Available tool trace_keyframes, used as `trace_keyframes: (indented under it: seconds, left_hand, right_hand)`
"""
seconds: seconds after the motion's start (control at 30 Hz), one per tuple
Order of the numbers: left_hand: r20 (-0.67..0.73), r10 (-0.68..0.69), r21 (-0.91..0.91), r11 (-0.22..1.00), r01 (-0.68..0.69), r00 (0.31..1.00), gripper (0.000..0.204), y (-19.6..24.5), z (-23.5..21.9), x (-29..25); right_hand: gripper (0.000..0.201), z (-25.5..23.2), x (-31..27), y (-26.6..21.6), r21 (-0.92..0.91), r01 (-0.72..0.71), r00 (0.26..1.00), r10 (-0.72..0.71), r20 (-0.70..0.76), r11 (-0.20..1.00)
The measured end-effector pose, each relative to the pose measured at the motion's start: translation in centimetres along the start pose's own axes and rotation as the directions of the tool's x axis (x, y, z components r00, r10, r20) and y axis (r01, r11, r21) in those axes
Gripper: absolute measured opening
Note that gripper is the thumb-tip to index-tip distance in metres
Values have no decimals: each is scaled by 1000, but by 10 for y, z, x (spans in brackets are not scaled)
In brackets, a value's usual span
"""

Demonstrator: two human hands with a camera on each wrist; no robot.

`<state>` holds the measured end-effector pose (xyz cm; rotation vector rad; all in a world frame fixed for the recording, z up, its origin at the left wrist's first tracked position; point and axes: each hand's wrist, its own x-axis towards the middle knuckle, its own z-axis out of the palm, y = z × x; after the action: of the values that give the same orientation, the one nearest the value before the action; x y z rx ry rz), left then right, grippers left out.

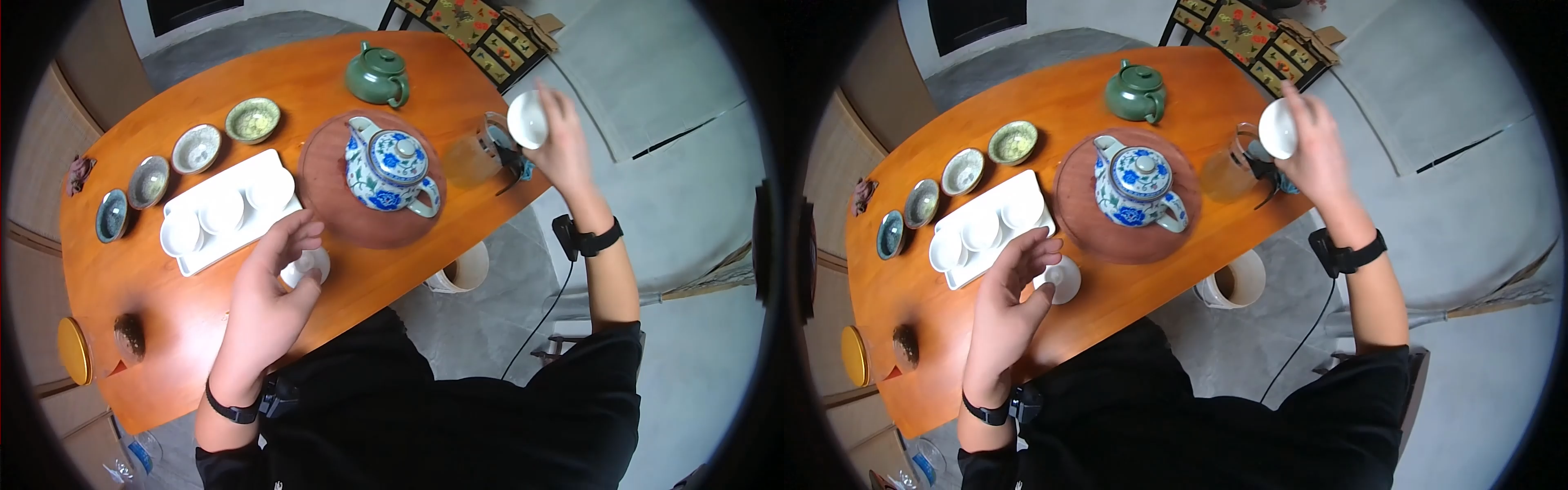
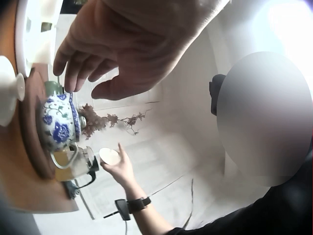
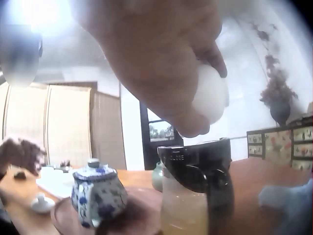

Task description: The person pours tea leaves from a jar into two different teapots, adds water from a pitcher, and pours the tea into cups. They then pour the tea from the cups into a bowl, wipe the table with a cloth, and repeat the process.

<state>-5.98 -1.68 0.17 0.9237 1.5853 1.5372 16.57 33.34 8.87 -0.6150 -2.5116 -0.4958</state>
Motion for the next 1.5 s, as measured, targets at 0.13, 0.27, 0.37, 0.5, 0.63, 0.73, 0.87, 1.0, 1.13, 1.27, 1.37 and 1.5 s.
trace_keyframes:
  seconds: [0.13,0.27,0.37,0.5,0.63,0.73,0.87,1.0,1.13,1.27,1.37,1.5]
  left_hand:
    - [1,137,549,828,-115,991,52,-10,-4,1]
    - [56,212,745,641,-182,976,48,-29,-3,7]
    - [67,174,796,585,-158,983,45,-36,-2,10]
    - [140,216,778,580,-242,966,42,-45,1,13]
    - [164,241,767,579,-278,956,39,-51,-1,13]
    - [129,207,729,644,-234,970,39,-45,-5,6]
    - [-26,291,796,585,-157,956,41,-21,-27,-24]
    - [-213,405,818,571,-64,889,43,7,-46,-57]
    - [-261,447,784,616,-83,855,39,24,-49,-83]
    - [-247,439,766,634,-104,864,43,21,-53,-94]
    - [-245,426,751,651,-107,871,45,8,-57,-95]
    - [-236,414,731,671,-120,879,46,-6,-58,-94]
  right_hand:
    - [96,-8,-5,0,257,-345,932,362,-19,903]
    - [96,-40,-11,-32,526,-395,874,485,-39,753]
    - [100,-49,-25,-67,658,-299,900,433,-47,692]
    - [113,-43,-50,-125,772,-201,953,304,11,603]
    - [124,-24,-74,-169,814,-72,997,48,54,576]
    - [124,-5,-85,-200,887,-80,993,-44,112,454]
    - [108,10,-93,-235,913,-163,975,-80,207,375]
    - [110,27,-86,-271,903,-233,935,-170,310,361]
    - [106,42,-72,-312,953,-139,937,-276,214,267]
    - [109,51,-62,-342,974,-107,922,-346,172,200]
    - [115,55,-60,-355,976,-98,917,-363,163,192]
    - [123,61,-64,-360,977,-100,919,-359,164,190]
